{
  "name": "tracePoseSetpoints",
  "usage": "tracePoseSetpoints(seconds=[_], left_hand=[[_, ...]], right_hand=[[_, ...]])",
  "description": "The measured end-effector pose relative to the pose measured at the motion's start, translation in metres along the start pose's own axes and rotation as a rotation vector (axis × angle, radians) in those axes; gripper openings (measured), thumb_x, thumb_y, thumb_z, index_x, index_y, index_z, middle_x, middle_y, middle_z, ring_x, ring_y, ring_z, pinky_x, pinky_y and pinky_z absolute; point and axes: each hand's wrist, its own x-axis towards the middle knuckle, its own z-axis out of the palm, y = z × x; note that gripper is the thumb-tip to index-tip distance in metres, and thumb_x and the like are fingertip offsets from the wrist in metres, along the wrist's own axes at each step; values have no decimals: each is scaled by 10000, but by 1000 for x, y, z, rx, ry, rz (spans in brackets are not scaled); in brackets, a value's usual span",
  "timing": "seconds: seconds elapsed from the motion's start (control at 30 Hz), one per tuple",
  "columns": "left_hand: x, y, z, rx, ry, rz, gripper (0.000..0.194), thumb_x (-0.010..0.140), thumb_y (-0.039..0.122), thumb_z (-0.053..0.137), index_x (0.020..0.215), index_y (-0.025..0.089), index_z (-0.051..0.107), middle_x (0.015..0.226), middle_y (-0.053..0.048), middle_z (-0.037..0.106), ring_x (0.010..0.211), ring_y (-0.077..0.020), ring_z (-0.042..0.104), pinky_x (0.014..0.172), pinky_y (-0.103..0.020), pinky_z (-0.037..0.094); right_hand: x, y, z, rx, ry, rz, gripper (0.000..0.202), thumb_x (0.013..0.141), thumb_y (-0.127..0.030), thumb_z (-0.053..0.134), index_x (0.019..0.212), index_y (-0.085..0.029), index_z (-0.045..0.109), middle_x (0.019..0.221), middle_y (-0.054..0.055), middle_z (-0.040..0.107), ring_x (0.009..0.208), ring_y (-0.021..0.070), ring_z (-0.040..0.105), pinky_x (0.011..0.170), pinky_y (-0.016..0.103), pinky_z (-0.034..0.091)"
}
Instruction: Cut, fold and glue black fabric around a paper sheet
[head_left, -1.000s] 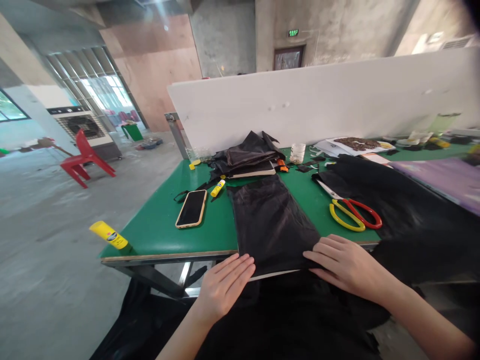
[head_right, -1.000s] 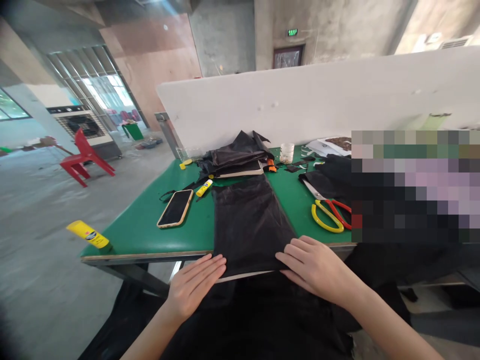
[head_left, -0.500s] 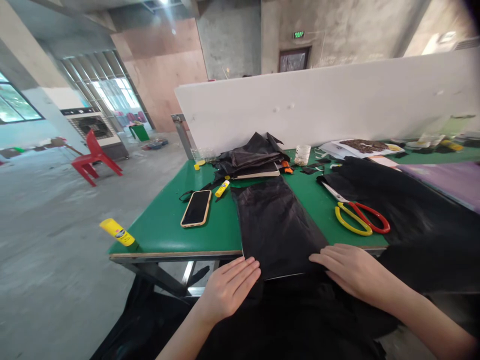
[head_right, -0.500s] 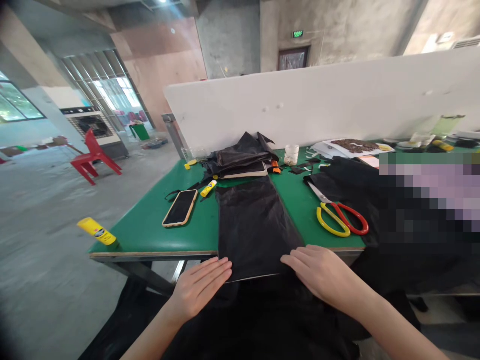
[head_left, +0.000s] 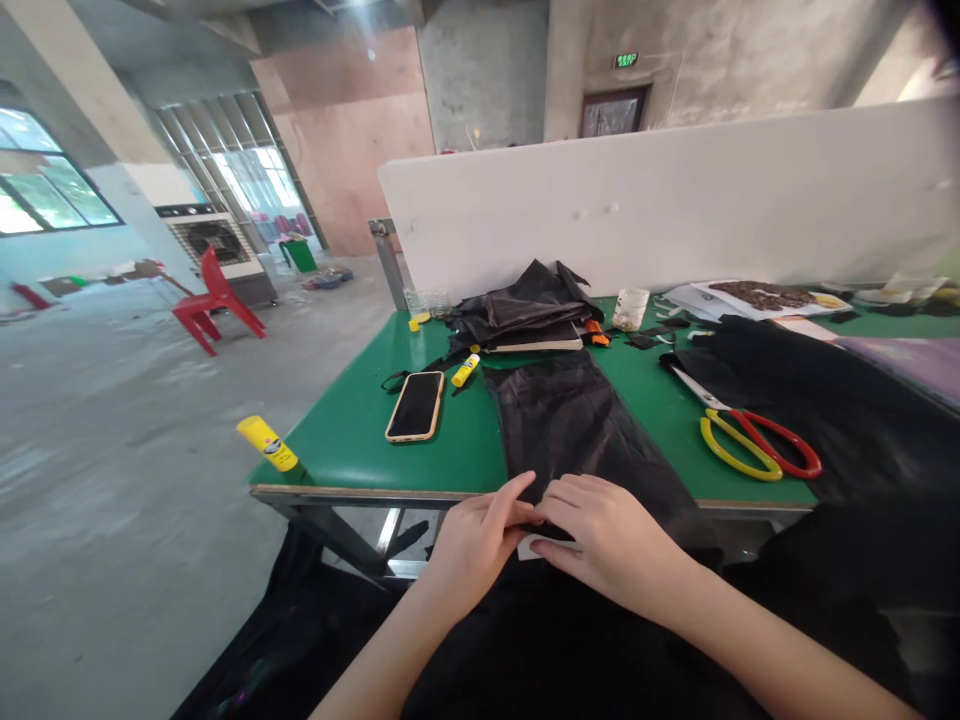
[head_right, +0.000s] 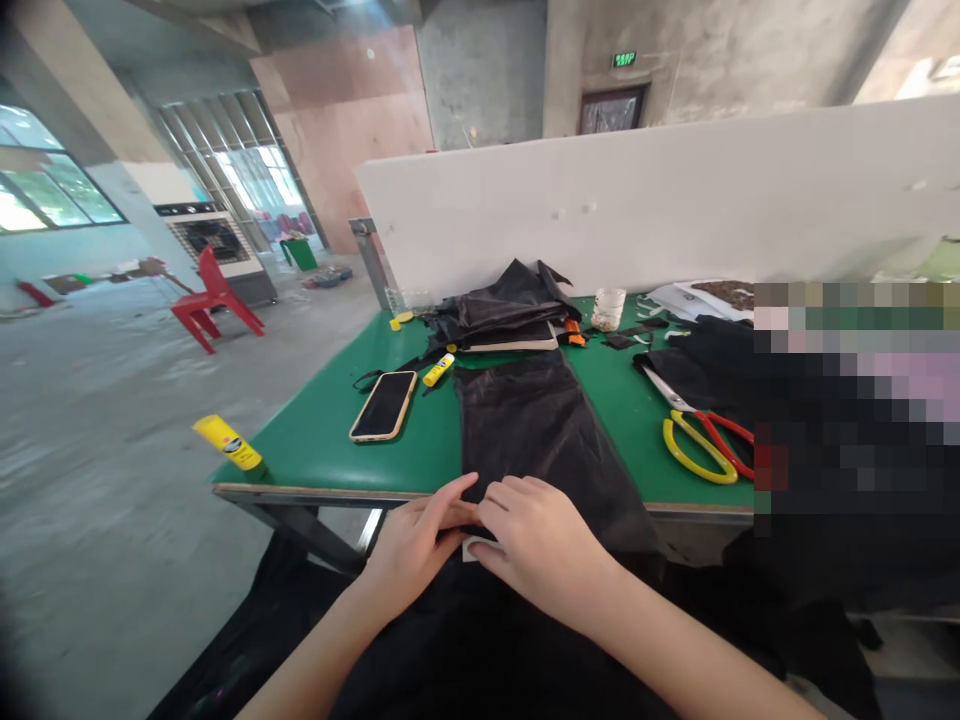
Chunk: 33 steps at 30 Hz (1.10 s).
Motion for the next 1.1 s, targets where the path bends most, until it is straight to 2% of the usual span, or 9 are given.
tracePoseSetpoints(seconds=[0.07,0.13,0.27,0.33,0.5,0.73,0.87,0.97,1.1], left_hand=[[2,1,-3,-11,-31,-48,664,810,81,536,1370,280,240,991,38,685,926,-136,625,837,-291,494],[3,1,-4,-21,-54,-80,616,814,105,549,1347,283,297,995,32,677,916,-144,620,827,-291,489],[3,-2,-6,-43,-34,-50,280,845,236,554,1125,243,546,995,4,667,933,-155,601,905,-316,444],[1,-4,-7,-67,-6,-11,172,865,255,525,1015,220,602,987,-2,669,952,-150,593,975,-332,392],[0,-10,-7,-105,-2,28,165,887,226,489,970,209,630,972,10,682,972,-131,588,1032,-333,326],[8,-6,-12,-177,-13,-129,157,848,275,552,944,206,656,923,-5,667,899,-133,584,903,-271,416],[18,-2,-18,-224,-67,-219,180,819,302,584,967,234,661,905,-1,668,880,-152,583,781,-248,450],[31,0,-24,-200,-108,-248,143,802,302,596,897,235,679,851,13,680,874,-168,583,740,-242,444],[48,0,-29,-230,-246,-264,129,791,277,596,853,200,680,817,8,687,790,-151,613,715,-230,438]], right_hand=[[5,-1,0,-54,-18,-48,116,843,-274,539,803,-180,593,744,18,597,697,158,534,637,298,374],[8,-1,-1,-72,-37,-69,109,845,-233,527,779,-177,593,731,16,604,674,148,537,621,289,361],[8,0,-1,0,-16,-14,119,839,-196,507,765,-183,600,709,1,604,654,129,528,622,272,355],[8,1,1,64,-2,56,135,837,-204,506,751,-193,610,680,-10,592,633,121,518,615,263,354],[8,2,1,282,-38,213,121,801,-194,524,741,-211,628,667,-31,600,613,103,523,591,236,362],[10,12,1,584,-73,378,133,792,-276,533,724,-199,616,654,-28,589,618,106,513,572,218,386],[10,22,5,692,-97,420,180,800,-318,527,738,-175,619,645,-16,559,617,110,481,562,226,377],[11,30,6,777,-105,422,187,804,-327,530,770,-167,620,666,-14,555,627,109,477,558,224,374],[11,35,6,800,-128,423,187,808,-331,526,786,-167,612,638,-20,537,574,96,465,509,213,361]])
